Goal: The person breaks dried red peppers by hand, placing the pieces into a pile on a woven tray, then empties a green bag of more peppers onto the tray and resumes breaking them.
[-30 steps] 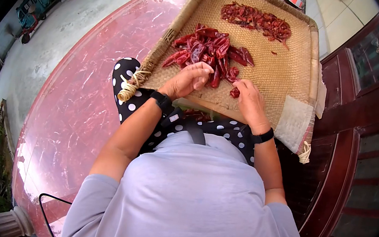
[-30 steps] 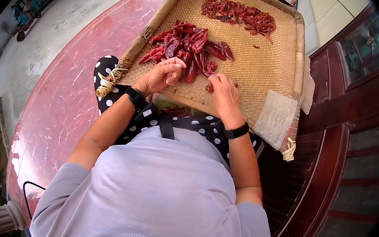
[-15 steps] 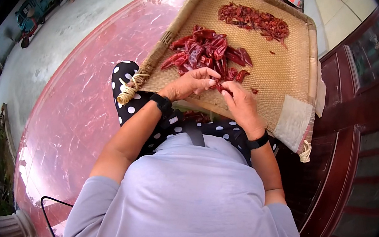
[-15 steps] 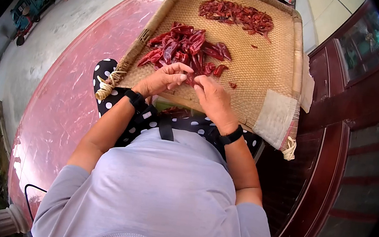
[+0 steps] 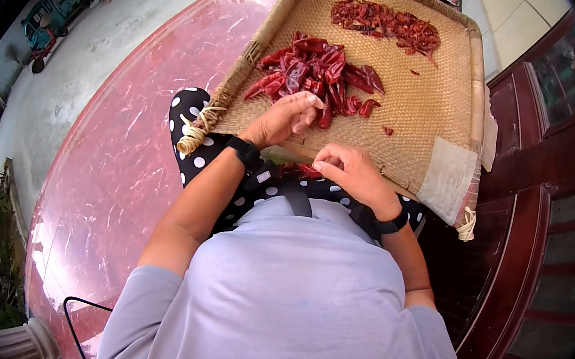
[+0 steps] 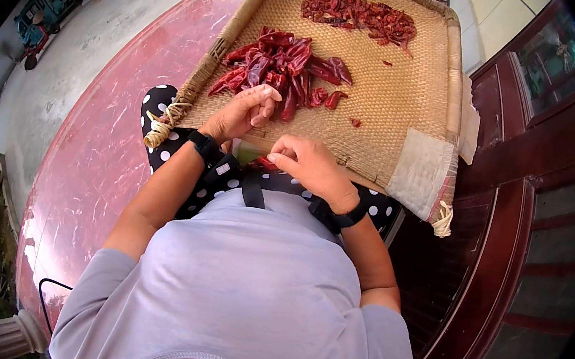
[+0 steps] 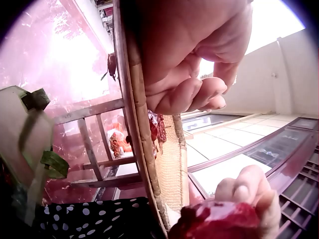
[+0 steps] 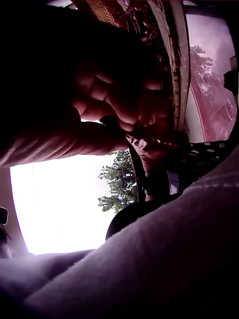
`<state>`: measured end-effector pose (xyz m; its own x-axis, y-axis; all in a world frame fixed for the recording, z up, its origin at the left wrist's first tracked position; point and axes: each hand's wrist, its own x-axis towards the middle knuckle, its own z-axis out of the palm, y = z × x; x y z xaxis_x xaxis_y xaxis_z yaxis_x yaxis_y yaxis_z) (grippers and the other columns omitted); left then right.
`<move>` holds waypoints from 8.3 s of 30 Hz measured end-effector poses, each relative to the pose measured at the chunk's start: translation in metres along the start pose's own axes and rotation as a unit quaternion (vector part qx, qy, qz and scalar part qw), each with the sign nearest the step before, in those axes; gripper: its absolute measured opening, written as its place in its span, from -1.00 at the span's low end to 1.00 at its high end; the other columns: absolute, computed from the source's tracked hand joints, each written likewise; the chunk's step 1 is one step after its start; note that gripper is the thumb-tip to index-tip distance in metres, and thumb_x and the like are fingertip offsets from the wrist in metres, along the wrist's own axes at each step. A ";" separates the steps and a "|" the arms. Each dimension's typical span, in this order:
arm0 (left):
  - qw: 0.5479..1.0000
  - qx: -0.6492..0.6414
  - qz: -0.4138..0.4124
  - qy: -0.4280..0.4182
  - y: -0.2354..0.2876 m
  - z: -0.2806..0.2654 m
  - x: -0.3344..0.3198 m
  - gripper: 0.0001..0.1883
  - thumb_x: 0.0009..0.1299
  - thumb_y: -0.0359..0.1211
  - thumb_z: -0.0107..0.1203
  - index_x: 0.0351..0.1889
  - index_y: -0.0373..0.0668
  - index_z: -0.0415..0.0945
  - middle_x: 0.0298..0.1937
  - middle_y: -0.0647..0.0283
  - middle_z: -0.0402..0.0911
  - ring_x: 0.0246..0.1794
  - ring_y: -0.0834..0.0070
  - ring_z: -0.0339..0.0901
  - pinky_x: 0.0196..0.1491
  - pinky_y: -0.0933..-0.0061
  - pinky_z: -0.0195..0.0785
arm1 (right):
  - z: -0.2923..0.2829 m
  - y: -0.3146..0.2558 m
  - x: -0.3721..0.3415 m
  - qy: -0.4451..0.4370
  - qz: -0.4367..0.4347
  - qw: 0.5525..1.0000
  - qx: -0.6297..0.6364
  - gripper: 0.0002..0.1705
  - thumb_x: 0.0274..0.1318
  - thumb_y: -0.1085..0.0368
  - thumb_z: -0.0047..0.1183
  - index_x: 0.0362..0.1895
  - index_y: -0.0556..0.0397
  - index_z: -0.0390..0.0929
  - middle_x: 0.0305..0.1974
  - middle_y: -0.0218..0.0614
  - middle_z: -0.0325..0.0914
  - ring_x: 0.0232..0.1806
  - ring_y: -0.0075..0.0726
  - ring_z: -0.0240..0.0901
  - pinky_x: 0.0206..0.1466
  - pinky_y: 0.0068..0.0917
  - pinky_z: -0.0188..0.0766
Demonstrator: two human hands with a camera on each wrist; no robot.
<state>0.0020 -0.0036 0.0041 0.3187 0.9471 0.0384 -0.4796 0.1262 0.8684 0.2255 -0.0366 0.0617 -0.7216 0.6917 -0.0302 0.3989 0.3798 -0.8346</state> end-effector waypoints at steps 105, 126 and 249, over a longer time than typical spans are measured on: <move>0.997 0.058 -0.035 -0.029 -0.007 -0.002 0.002 -0.82 0.42 -0.25 0.18 -0.16 -0.12 0.52 -0.41 0.46 0.46 -0.57 0.75 0.23 -0.48 0.71 0.07 | 0.004 0.040 0.056 0.174 0.021 0.916 0.360 -0.67 0.25 0.20 0.15 -0.08 0.16 0.39 -0.35 -0.37 0.52 -0.48 -0.58 0.51 -0.43 -0.62 0.48; 1.000 -0.002 0.015 0.003 -0.002 -0.002 0.001 -0.63 0.58 -0.10 -0.22 -0.04 -0.20 0.44 -0.59 0.37 0.34 -0.63 0.65 0.16 -0.47 0.59 0.08 | 0.012 0.013 0.025 0.061 -0.086 0.987 -0.117 -0.71 0.03 0.26 0.17 -0.11 -0.04 0.51 -0.43 -0.27 0.56 -0.35 -0.10 0.54 -0.26 -0.20 0.43; 0.995 -0.087 0.030 -0.036 -0.003 -0.008 0.003 -0.75 0.51 -0.27 -0.04 -0.01 -0.23 0.45 -0.42 0.31 0.50 -0.50 0.56 0.44 -0.36 0.58 0.30 | 0.019 0.023 -0.008 -0.018 -0.052 0.941 -0.335 -0.88 -0.05 0.31 0.06 -0.41 0.02 0.61 -0.33 -0.23 0.58 -0.27 -0.03 0.54 -0.18 -0.17 0.46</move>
<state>-0.0021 0.0012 -0.0022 0.3401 0.9316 0.1285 -0.6321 0.1253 0.7647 0.2295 -0.0450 0.0325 -0.7907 0.6122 0.0038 0.5828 0.7547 -0.3013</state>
